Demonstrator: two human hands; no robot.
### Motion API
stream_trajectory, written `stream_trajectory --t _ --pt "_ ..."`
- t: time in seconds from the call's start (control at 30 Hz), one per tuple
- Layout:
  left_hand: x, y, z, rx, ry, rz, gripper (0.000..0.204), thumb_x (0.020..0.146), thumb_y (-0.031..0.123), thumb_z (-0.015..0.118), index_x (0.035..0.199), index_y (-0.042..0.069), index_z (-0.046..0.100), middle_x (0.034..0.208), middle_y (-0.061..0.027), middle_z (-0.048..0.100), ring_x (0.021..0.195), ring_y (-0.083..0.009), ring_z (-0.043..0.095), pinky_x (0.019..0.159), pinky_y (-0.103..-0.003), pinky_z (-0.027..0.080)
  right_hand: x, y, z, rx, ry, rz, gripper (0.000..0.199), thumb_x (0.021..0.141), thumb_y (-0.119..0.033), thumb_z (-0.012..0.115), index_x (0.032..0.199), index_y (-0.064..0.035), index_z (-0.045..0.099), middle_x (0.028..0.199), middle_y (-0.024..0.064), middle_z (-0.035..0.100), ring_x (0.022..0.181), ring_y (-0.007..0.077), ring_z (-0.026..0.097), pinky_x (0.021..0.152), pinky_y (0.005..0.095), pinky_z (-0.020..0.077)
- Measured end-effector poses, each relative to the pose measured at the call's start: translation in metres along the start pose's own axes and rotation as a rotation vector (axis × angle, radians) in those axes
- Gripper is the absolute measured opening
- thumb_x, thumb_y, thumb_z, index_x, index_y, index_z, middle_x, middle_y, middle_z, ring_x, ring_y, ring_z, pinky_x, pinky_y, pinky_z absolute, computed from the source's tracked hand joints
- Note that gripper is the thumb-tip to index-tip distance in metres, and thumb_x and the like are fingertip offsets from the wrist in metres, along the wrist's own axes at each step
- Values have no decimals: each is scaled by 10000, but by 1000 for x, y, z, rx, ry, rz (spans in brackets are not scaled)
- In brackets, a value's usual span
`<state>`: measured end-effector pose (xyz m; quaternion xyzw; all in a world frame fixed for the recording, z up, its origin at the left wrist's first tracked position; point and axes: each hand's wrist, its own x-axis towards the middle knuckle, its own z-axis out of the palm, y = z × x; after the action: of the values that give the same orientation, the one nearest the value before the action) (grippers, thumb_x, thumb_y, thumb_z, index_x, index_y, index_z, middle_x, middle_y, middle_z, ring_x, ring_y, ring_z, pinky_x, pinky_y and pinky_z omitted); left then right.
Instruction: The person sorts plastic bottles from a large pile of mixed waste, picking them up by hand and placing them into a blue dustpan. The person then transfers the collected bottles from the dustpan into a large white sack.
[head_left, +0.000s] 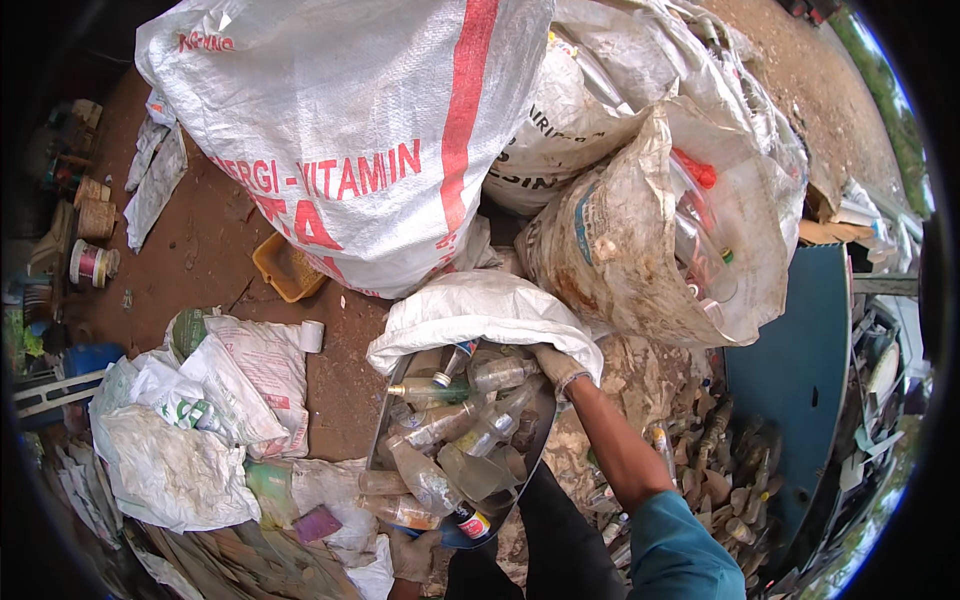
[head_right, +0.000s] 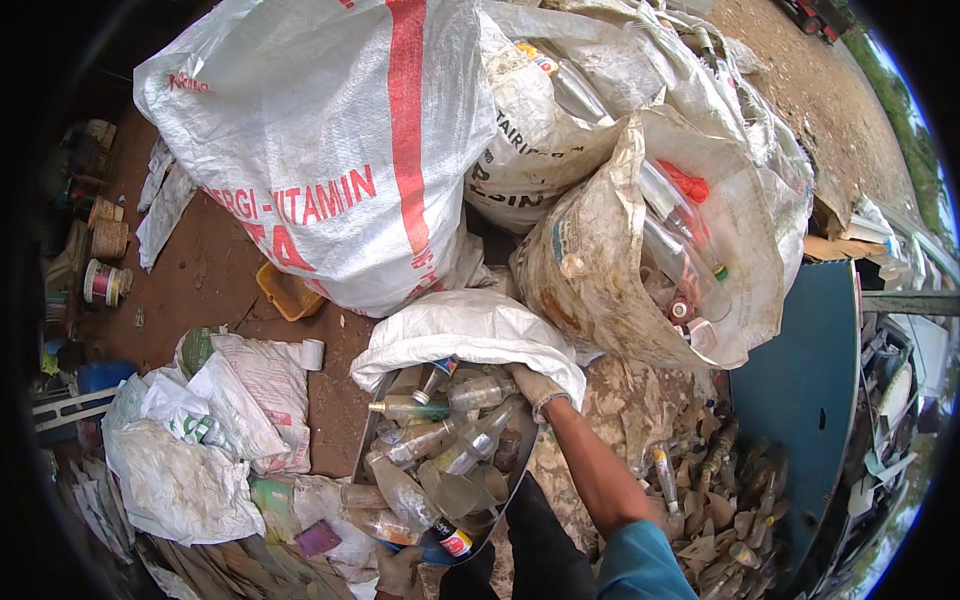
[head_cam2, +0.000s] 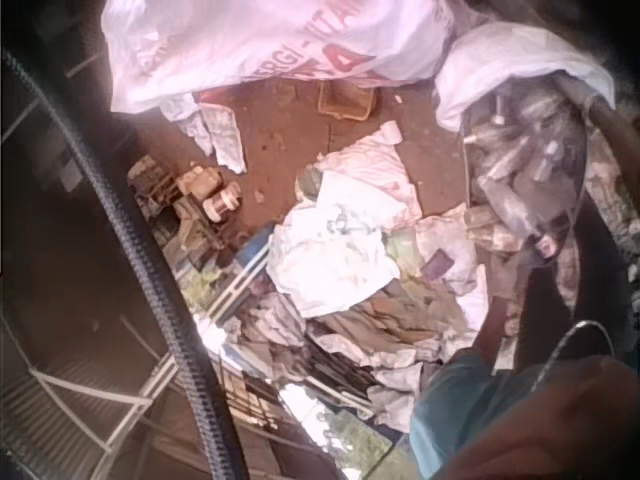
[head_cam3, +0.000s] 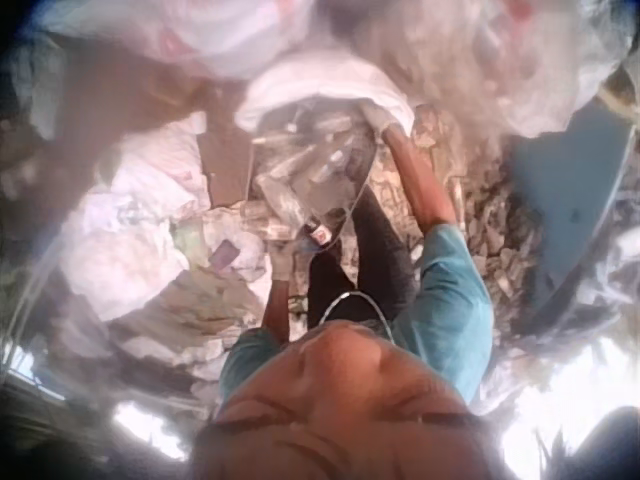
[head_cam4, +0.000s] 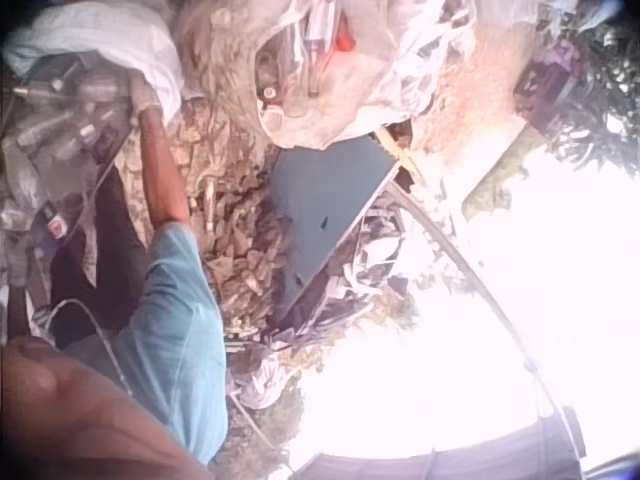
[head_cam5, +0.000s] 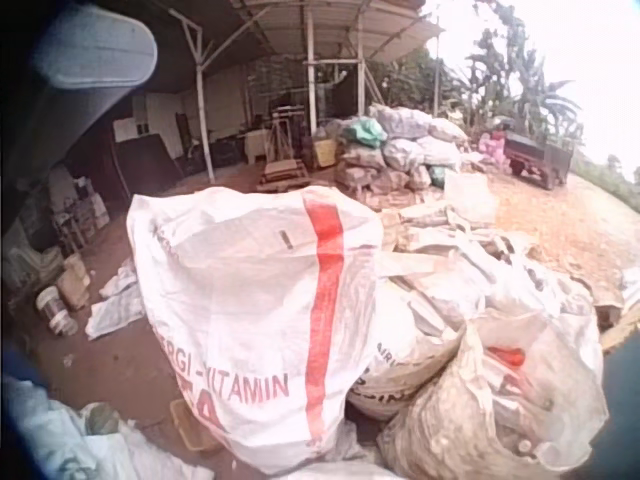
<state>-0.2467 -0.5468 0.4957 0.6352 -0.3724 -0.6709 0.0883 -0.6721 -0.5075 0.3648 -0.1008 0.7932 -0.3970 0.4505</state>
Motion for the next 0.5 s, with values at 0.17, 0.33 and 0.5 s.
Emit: stream_trajectory --t 0.17,0.33,0.5 --pt "-19 6 18 120 82 -12 596 665 -26 796 1232 -11 610 1081 -130 721 930 -256 715 819 -367 595 -100 -49 -40 -311 181 -172 506 876 -343 737 1274 -45 645 1162 266 672 1150 430 613 1004 491 483" --pt "-29 37 26 71 -3 -177 625 723 -42 785 1300 4 550 1111 -132 703 948 -257 706 817 -373 602 -99 -42 -72 -336 583 -159 483 814 -351 789 1175 -46 689 1248 260 614 1206 415 571 1041 468 464" --pt "-28 50 30 -5 -72 -202 582 796 -61 749 1323 29 520 1128 -118 683 945 -248 699 781 -386 616 -95 -8 -50 -431 122 -138 363 813 -311 785 1052 -50 704 1130 210 649 1101 405 615 929 498 495"
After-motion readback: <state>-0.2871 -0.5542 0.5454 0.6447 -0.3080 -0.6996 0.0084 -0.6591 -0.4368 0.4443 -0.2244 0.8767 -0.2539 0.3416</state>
